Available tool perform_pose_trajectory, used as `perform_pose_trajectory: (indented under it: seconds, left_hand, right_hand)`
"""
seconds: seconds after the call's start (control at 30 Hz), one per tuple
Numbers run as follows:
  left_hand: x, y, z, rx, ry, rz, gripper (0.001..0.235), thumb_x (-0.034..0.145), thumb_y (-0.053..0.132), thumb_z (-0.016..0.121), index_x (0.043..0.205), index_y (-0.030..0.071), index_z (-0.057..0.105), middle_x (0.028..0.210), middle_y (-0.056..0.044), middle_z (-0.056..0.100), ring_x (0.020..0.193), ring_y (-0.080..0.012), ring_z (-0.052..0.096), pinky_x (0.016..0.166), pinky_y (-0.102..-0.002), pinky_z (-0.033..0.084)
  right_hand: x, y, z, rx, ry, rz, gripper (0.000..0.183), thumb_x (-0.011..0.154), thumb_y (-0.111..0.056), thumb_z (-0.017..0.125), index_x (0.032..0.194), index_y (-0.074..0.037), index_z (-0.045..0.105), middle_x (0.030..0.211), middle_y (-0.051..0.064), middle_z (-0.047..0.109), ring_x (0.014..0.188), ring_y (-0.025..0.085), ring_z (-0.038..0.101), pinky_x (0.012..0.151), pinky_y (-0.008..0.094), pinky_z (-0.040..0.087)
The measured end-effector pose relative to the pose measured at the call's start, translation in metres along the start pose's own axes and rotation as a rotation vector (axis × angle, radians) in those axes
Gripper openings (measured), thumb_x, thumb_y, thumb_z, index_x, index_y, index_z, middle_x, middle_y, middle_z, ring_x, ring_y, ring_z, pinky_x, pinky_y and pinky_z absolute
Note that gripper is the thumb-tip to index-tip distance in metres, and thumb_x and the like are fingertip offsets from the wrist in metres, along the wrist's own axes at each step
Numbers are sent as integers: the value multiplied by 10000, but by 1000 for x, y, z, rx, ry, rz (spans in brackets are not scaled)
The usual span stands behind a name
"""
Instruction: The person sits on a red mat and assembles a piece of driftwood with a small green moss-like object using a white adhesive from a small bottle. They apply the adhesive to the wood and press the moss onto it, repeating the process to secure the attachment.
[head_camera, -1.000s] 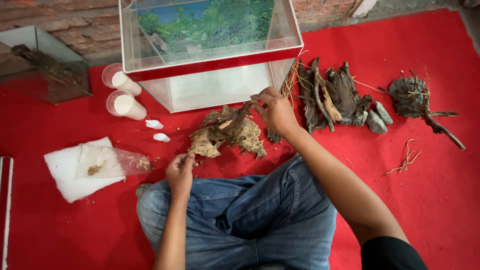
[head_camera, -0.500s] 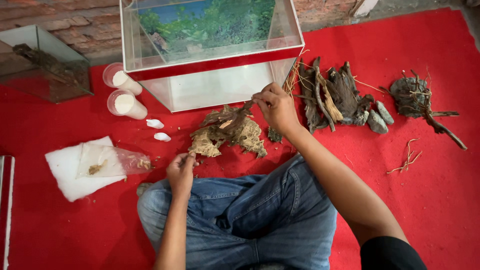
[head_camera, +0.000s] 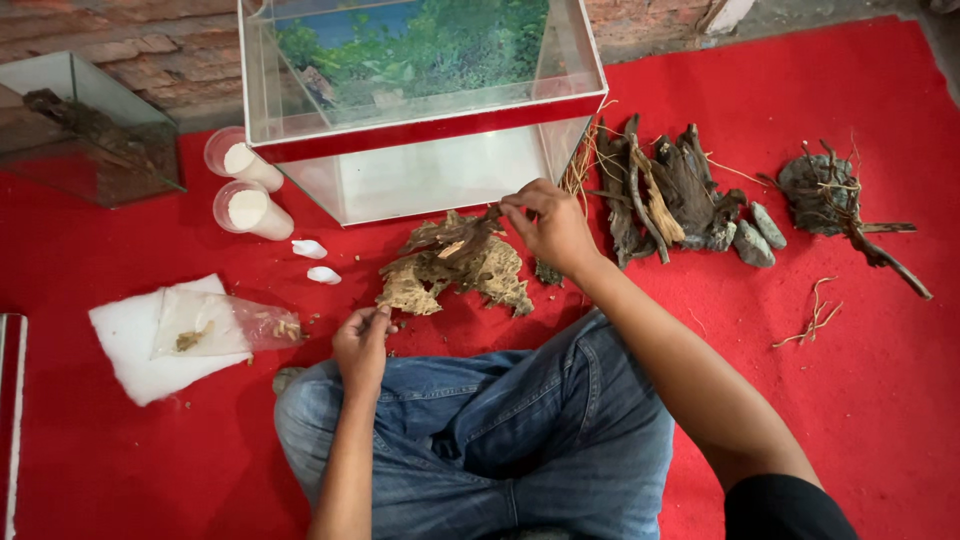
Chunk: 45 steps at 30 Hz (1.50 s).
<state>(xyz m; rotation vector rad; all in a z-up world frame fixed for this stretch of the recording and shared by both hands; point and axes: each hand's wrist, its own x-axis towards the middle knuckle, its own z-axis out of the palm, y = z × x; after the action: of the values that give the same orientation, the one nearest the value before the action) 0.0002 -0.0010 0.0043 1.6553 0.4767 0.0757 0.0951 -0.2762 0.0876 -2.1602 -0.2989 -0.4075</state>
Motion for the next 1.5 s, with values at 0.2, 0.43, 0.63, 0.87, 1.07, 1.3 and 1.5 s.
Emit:
perform_pose_trajectory:
  seconds: [0.2,0.43,0.63,0.87,1.07,1.3,1.5]
  left_hand:
    - [1,-3,0,41,14,8,122,799,146,641,808,25,643,623,-84,579,575,-149,602,612,-242,445]
    - [-1,1,1,3,1,9,113,800,144,633,802,31,640,633,-67,561,582,-136,592,608,-230,436]
    - [-4,8,1,17,17,-11,120,801,156,640,802,36,649,604,-73,575,577,-134,577,607,-239,428]
    - [-2,3,0,0,6,3,106,804,140,632,805,35,642,630,-73,582,580,-131,590,608,-226,428]
    - [0,-2,0,-3,4,2,118,803,152,643,804,34,644,644,-79,585,583,-141,600,612,-239,440]
    - [-5,11,0,2,6,-5,128,797,156,646,805,29,646,650,-86,585,586,-148,606,615,-246,443]
    - [-3,8,0,37,24,-13,139,790,164,642,802,26,653,629,-76,577,590,-147,599,597,-244,430]
  right_hand:
    - [3,13,9,173,15,249,70,707,-117,723,768,-148,713,686,47,594,586,120,540,525,246,417]
    - [1,1,7,226,23,310,107,723,-67,695,816,-115,714,620,33,559,569,67,488,503,209,386]
    - [-3,13,14,286,20,265,213,685,1,689,884,-72,696,683,64,599,618,107,572,566,215,455]
    - [-4,9,13,306,39,294,224,683,-10,711,902,-45,683,698,68,603,621,106,582,565,207,470]
    - [2,-1,3,239,139,254,147,709,-58,736,850,-75,697,696,70,591,587,111,575,528,211,466]
    - [1,5,11,-46,82,60,95,711,-98,726,801,-103,697,743,89,560,548,212,577,496,318,470]
    - [3,-1,10,-182,41,42,76,731,-152,711,803,-146,689,752,48,578,589,235,612,557,332,501]
